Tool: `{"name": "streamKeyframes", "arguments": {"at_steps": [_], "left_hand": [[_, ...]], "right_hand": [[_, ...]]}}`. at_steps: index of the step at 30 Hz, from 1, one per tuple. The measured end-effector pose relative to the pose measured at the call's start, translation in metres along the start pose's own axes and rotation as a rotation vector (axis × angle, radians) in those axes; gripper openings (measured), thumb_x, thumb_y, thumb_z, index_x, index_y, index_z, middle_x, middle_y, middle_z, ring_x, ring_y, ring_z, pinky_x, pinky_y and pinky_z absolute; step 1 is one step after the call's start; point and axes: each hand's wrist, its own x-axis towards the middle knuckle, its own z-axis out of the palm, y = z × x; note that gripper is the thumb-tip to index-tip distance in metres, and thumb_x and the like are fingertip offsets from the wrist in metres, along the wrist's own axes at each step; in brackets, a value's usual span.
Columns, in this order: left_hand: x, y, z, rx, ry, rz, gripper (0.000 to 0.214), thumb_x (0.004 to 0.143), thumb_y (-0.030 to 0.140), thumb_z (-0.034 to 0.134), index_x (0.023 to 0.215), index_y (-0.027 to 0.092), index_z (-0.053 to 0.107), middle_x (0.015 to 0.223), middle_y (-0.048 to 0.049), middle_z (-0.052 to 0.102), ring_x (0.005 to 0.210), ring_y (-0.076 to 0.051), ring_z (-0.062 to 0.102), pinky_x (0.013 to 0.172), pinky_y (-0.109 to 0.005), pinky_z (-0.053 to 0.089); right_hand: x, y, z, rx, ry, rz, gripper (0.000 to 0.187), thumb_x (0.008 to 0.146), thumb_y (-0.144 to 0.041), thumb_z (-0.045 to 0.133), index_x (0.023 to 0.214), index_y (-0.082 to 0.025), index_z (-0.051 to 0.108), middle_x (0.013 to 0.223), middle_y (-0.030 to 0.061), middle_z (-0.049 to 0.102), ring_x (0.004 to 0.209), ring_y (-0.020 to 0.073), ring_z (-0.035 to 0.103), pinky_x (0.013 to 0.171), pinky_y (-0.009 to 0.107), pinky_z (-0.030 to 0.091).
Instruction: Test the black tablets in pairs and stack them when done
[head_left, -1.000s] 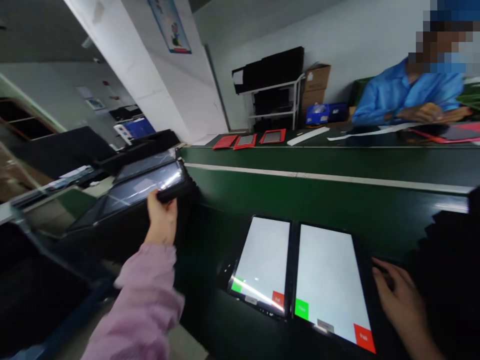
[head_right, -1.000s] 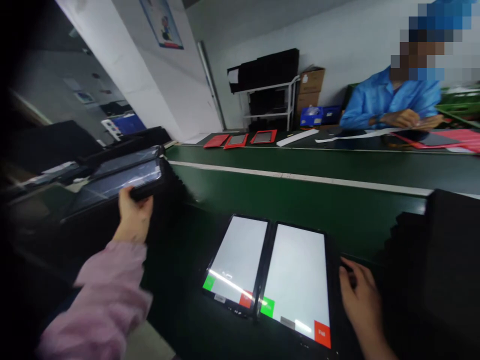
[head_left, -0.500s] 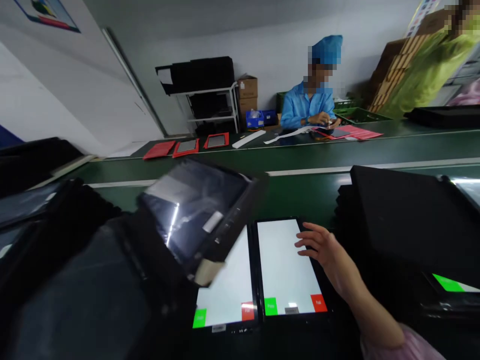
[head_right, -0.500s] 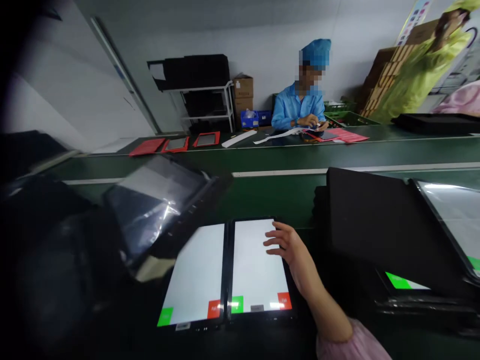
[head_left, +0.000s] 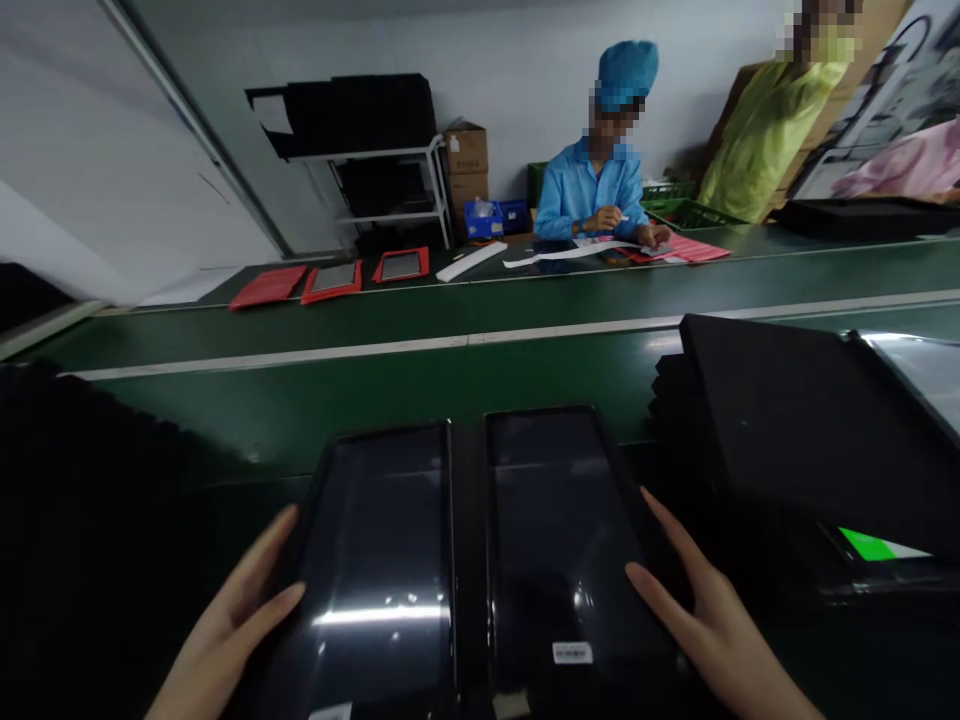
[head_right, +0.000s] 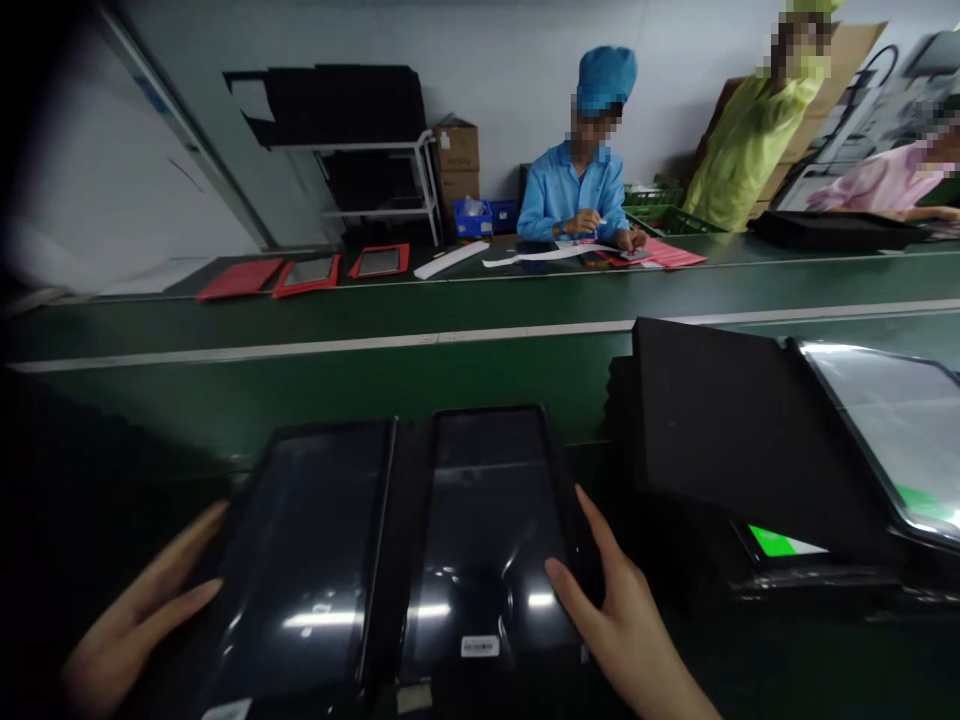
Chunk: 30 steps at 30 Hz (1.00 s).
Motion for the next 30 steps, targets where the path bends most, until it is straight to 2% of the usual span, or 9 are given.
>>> {"name": "streamKeyframes", "arguments": {"at_steps": [3,5,8,11,14,22,25,28,30], "left_hand": [[0.020,0.006,0.010,0.053,-0.069,0.068,0.066,0.096,0.064,0.060,0.157,0.038,0.056,0.177,-0.0035,0.042,0.162,-0.038,0.039,0.130,-0.062,0.036],[0.042,0.024,0.030,0.174,-0.226,0.172,0.062,0.097,0.063,0.053,0.148,0.029,0.065,0.172,-0.0094,0.049,0.162,-0.037,0.040,0.130,-0.061,0.034],[0.074,0.060,0.075,0.427,-0.394,0.314,0.067,0.099,0.053,0.049,0.152,0.014,0.062,0.169,-0.0195,0.051,0.160,-0.038,0.042,0.128,-0.060,0.040],[0.095,0.088,0.119,0.555,-0.410,0.431,0.066,0.098,0.041,0.049,0.151,0.004,0.059,0.162,-0.0262,0.056,0.157,-0.040,0.047,0.129,-0.061,0.038],[0.104,0.098,0.141,0.558,-0.408,0.474,0.063,0.098,0.034,0.047,0.151,0.002,0.060,0.155,-0.0261,0.063,0.150,-0.038,0.057,0.130,-0.059,0.037],[0.106,0.099,0.144,0.506,-0.438,0.456,0.063,0.096,0.028,0.046,0.148,-0.003,0.061,0.151,-0.0275,0.066,0.145,-0.037,0.061,0.128,-0.056,0.040],[0.106,0.102,0.139,0.481,-0.441,0.424,0.065,0.097,0.033,0.046,0.151,0.000,0.060,0.153,-0.0243,0.065,0.148,-0.037,0.059,0.127,-0.057,0.042],[0.106,0.098,0.117,0.348,-0.418,0.384,0.065,0.100,0.041,0.043,0.157,0.012,0.057,0.159,-0.0157,0.063,0.151,-0.032,0.055,0.126,-0.054,0.044],[0.100,0.087,0.092,0.164,-0.319,0.273,0.064,0.098,0.046,0.048,0.153,0.017,0.062,0.159,-0.0116,0.063,0.152,-0.032,0.055,0.127,-0.053,0.042]], "right_hand": [[0.009,0.019,0.011,-0.304,0.170,-0.220,0.072,0.096,-0.078,0.060,0.149,-0.029,0.068,0.155,0.0155,0.064,0.152,0.0454,0.051,0.108,0.068,0.060],[0.030,0.023,0.017,-0.375,0.212,-0.325,0.067,0.098,-0.077,0.057,0.141,-0.028,0.073,0.155,0.0163,0.062,0.154,0.0460,0.047,0.110,0.072,0.057],[0.069,0.019,0.028,-0.308,0.243,-0.378,0.065,0.101,-0.076,0.053,0.128,-0.024,0.079,0.143,0.0185,0.069,0.146,0.0445,0.054,0.112,0.074,0.055],[0.096,0.016,0.038,-0.264,0.270,-0.390,0.061,0.101,-0.073,0.054,0.122,-0.022,0.081,0.138,0.0182,0.071,0.143,0.0426,0.057,0.116,0.073,0.051],[0.105,0.017,0.044,-0.237,0.269,-0.380,0.058,0.100,-0.070,0.057,0.126,-0.023,0.079,0.139,0.0172,0.071,0.141,0.0405,0.059,0.119,0.072,0.049],[0.102,0.015,0.039,-0.116,0.183,-0.281,0.057,0.096,-0.071,0.065,0.129,-0.027,0.077,0.151,0.0135,0.066,0.149,0.0389,0.053,0.124,0.070,0.043],[0.100,0.014,0.039,-0.030,0.156,-0.213,0.059,0.098,-0.073,0.061,0.134,-0.029,0.076,0.155,0.0109,0.064,0.148,0.0355,0.056,0.125,0.065,0.045],[0.091,0.015,0.036,0.065,0.167,-0.137,0.061,0.104,-0.071,0.050,0.145,-0.030,0.070,0.155,0.0103,0.066,0.143,0.0312,0.062,0.120,0.059,0.052],[0.079,0.017,0.031,0.110,0.188,-0.099,0.062,0.105,-0.072,0.048,0.145,-0.029,0.070,0.148,0.0108,0.071,0.136,0.0308,0.068,0.115,0.056,0.057]]}}
